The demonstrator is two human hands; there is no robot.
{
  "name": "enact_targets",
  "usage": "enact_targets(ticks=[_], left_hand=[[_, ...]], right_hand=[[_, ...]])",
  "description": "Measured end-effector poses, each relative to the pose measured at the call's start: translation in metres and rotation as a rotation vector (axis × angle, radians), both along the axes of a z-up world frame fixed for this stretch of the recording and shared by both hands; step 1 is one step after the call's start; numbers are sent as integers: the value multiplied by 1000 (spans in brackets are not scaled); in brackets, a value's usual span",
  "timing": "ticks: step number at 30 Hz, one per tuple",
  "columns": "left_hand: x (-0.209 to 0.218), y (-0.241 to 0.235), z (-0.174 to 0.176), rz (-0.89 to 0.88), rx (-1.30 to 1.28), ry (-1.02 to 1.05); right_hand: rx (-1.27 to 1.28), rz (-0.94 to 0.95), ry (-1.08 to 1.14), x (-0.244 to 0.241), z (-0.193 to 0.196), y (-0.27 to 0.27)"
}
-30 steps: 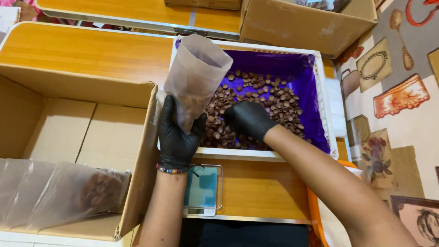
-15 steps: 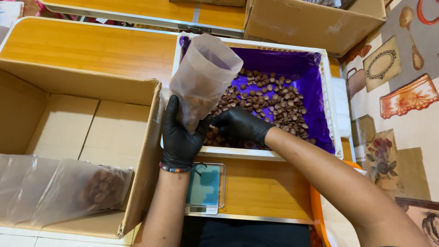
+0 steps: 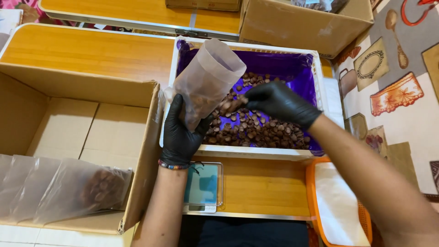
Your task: Filling and weighing small plastic bags with food items from a storage crate.
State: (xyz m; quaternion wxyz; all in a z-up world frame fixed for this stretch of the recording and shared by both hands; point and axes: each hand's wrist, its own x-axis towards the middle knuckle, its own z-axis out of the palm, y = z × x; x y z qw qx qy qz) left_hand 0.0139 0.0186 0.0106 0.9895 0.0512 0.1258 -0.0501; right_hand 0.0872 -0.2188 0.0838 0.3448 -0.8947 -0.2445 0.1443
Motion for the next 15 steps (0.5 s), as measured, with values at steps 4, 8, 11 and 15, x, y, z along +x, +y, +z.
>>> enact_targets(ticks=[4, 8, 11, 15], left_hand=[[5, 7, -27, -18, 30, 8], [2, -1, -4, -47, 199, 7], [0, -6, 7, -60, 342, 10], [1, -7, 4, -115, 340, -92]], right_hand=[[-7, -92, -82, 6, 32, -31], [-143, -67, -166, 15, 82, -53], [-221, -94, -233, 14, 122, -57], [-338, -113, -366, 6, 156, -50]])
